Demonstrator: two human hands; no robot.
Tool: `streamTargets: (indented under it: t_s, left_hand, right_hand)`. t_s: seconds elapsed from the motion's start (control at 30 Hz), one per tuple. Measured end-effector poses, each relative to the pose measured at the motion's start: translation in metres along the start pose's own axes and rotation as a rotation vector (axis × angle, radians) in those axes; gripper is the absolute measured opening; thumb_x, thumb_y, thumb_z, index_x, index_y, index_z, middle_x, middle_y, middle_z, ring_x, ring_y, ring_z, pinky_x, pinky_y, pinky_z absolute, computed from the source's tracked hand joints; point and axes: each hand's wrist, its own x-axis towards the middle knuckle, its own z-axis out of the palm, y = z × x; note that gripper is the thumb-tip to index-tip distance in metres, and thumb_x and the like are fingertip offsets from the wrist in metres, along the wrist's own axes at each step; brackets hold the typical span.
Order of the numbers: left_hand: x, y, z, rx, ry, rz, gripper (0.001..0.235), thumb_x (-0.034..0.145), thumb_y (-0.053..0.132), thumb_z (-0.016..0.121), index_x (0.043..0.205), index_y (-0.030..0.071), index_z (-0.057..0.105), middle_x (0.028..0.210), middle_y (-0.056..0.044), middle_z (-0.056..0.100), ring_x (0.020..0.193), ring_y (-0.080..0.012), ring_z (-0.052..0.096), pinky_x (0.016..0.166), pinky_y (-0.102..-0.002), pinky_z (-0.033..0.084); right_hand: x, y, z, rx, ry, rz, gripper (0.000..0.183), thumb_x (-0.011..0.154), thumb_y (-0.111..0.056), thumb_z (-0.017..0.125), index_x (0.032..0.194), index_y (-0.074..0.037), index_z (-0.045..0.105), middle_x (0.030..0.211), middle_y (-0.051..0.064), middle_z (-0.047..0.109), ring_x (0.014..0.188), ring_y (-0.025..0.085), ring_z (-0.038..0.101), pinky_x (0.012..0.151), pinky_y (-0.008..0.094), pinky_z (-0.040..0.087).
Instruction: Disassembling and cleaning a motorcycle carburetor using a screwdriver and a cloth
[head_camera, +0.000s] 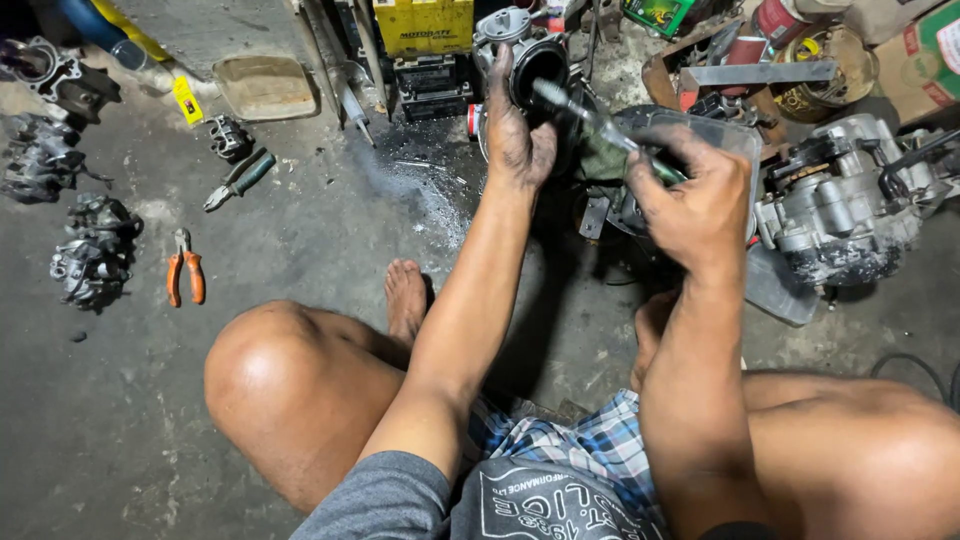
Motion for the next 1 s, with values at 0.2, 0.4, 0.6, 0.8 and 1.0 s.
streamTargets:
  t_s: [0.2, 0.4, 0.6, 0.8, 1.0]
  left_hand:
    - [0.008, -0.008, -0.019, 0.046, -0.032, 0.074, 0.049, 0.1, 0.038, 0.072, 0.137, 0.007, 0.065, 0.143, -0.008, 0.059, 0.134, -0.022, 0.05, 0.117, -0.042, 0.03]
    - [-0.004, 0.007, 0.005, -0.08, -0.144, 0.034, 0.036, 0.091, 0.021, 0.082, 0.121, 0.005, 0.067, 0.114, -0.006, 0.072, 0.104, -0.0179, 0.066, 0.099, -0.033, 0.049]
    - [-0.004, 0.009, 0.007, -0.027, -0.175, 0.038, 0.038, 0.09, 0.031, 0.083, 0.116, 0.008, 0.07, 0.113, -0.005, 0.069, 0.105, -0.0198, 0.06, 0.096, -0.04, 0.044]
    - [-0.008, 0.01, 0.01, -0.058, -0.235, -0.021, 0.051, 0.094, 0.031, 0.081, 0.131, 0.002, 0.06, 0.115, -0.009, 0.07, 0.101, -0.0213, 0.067, 0.095, -0.037, 0.055]
    - [-0.003, 0.008, 0.005, -0.102, -0.177, -0.018, 0.036, 0.093, 0.026, 0.081, 0.119, 0.006, 0.067, 0.114, -0.007, 0.071, 0.1, -0.0183, 0.068, 0.092, -0.035, 0.057]
  right_hand:
    - [-0.001, -0.005, -0.002, 0.009, -0.054, 0.03, 0.022, 0.092, -0.001, 0.07, 0.112, 0.006, 0.075, 0.088, 0.011, 0.073, 0.063, 0.02, 0.053, 0.063, 0.032, 0.047]
    - [0.0, 0.004, 0.004, 0.079, -0.01, -0.003, 0.027, 0.092, 0.005, 0.073, 0.119, 0.006, 0.075, 0.089, 0.012, 0.074, 0.057, 0.015, 0.051, 0.051, 0.027, 0.039]
    - [0.003, -0.003, 0.003, 0.043, 0.043, -0.123, 0.024, 0.09, 0.007, 0.074, 0.114, 0.01, 0.075, 0.107, 0.02, 0.075, 0.086, 0.028, 0.068, 0.08, 0.035, 0.054]
    - [0.003, -0.001, 0.006, 0.008, 0.115, -0.175, 0.024, 0.094, 0.006, 0.072, 0.117, 0.01, 0.074, 0.108, 0.022, 0.074, 0.088, 0.032, 0.067, 0.083, 0.039, 0.053]
    - [0.0, -0.002, 0.004, -0.011, 0.086, 0.024, 0.023, 0.094, -0.001, 0.07, 0.116, 0.003, 0.077, 0.078, 0.009, 0.066, 0.052, 0.017, 0.037, 0.05, 0.031, 0.034]
